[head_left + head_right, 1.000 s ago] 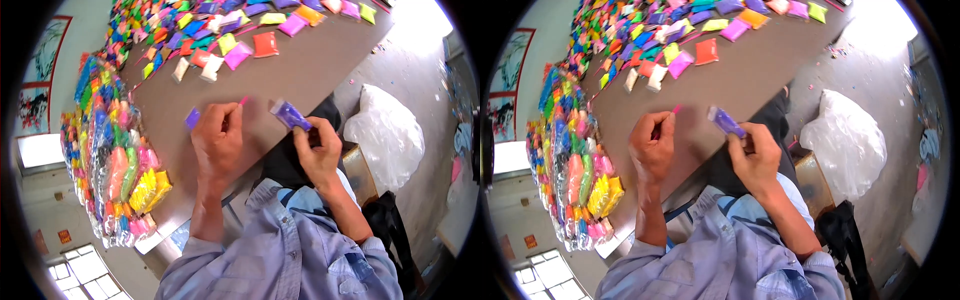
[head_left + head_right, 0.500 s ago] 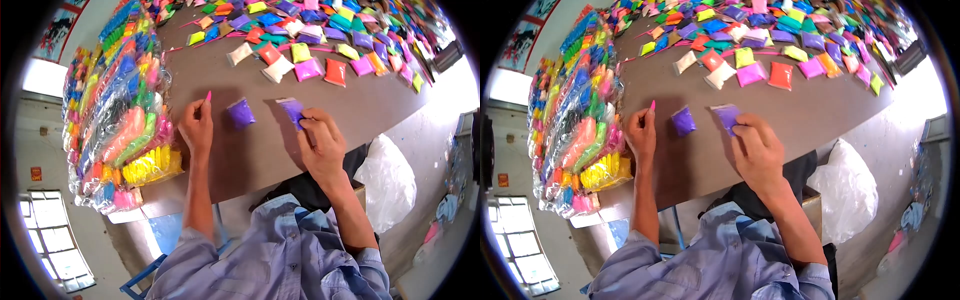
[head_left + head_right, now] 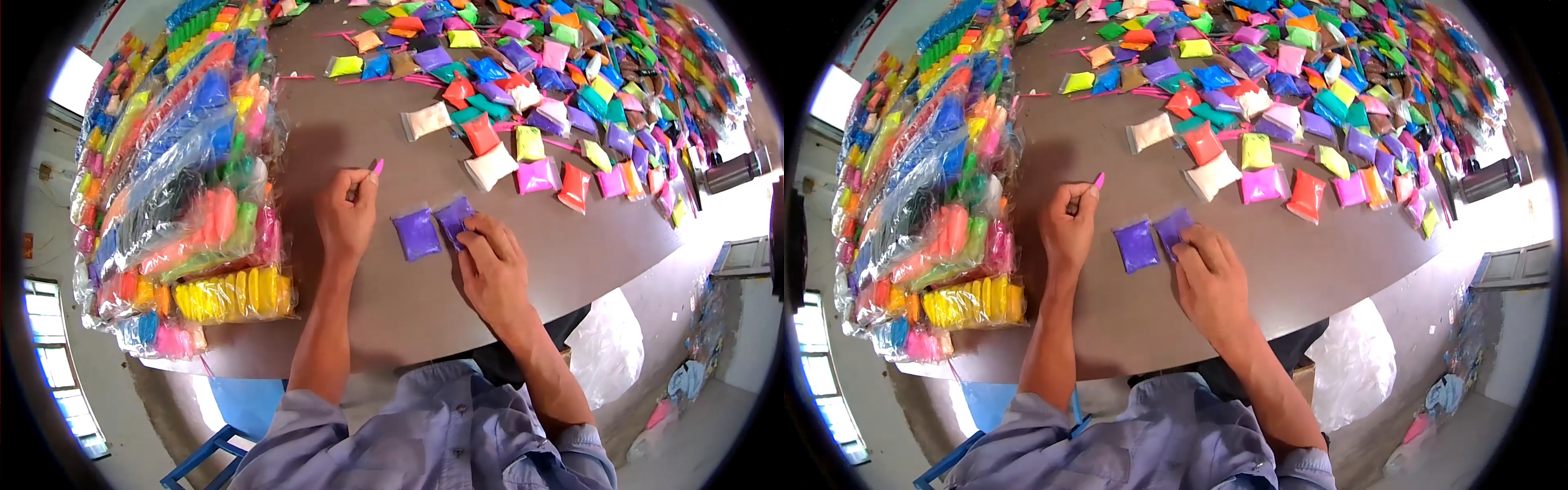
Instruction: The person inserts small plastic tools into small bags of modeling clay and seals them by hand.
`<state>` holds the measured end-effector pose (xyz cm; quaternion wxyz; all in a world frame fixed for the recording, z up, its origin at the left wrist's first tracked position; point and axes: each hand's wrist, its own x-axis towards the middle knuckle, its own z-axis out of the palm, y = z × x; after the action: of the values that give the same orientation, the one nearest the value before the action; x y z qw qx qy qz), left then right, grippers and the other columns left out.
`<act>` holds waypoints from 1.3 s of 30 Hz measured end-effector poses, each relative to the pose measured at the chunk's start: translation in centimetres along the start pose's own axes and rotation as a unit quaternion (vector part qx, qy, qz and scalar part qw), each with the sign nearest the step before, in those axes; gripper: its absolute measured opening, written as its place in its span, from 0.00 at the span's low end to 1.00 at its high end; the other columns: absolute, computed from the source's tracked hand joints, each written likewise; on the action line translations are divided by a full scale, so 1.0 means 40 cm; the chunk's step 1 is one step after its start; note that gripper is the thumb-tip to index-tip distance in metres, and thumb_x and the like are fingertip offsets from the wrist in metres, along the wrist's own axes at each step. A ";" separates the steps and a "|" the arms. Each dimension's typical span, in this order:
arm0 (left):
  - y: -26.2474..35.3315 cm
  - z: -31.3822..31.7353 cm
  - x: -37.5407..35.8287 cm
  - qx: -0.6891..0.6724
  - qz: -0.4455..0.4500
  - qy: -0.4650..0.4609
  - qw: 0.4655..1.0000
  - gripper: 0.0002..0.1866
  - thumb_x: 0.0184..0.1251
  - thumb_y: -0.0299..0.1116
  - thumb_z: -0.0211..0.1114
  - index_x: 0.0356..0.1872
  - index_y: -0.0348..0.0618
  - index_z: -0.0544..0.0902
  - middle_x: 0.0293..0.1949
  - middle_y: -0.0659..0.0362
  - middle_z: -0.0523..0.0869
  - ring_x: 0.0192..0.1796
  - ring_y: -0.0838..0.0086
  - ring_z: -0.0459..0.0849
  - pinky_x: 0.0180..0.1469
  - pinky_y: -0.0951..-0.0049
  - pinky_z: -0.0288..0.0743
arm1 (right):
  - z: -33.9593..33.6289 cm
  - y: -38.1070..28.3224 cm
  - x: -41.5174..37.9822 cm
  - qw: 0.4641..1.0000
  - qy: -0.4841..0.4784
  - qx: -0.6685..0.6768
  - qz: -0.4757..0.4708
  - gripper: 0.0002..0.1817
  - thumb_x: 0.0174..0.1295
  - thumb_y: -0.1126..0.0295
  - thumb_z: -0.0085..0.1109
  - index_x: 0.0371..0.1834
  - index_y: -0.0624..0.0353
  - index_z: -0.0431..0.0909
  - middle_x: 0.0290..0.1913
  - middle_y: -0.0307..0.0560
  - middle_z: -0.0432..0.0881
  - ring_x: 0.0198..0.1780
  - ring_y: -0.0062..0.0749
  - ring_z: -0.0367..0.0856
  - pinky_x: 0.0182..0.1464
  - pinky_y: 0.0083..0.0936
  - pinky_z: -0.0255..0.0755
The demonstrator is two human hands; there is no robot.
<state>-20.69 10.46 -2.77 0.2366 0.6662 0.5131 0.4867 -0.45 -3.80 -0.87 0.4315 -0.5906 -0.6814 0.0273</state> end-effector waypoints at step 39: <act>0.030 -0.008 -0.001 -0.054 -0.084 -0.044 0.994 0.05 0.76 0.27 0.72 0.44 0.36 0.88 0.29 0.58 0.88 0.30 0.82 0.80 0.33 0.74 0.75 | -0.054 0.059 0.194 0.999 0.033 0.009 0.023 0.11 0.59 0.83 0.69 0.44 0.62 0.88 0.46 0.50 0.88 0.44 0.49 0.87 0.47 0.40 0.81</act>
<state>-20.43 9.93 -1.69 0.3345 0.6278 0.5293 0.4624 3.27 2.32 3.51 0.4583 -0.6025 -0.6529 0.0243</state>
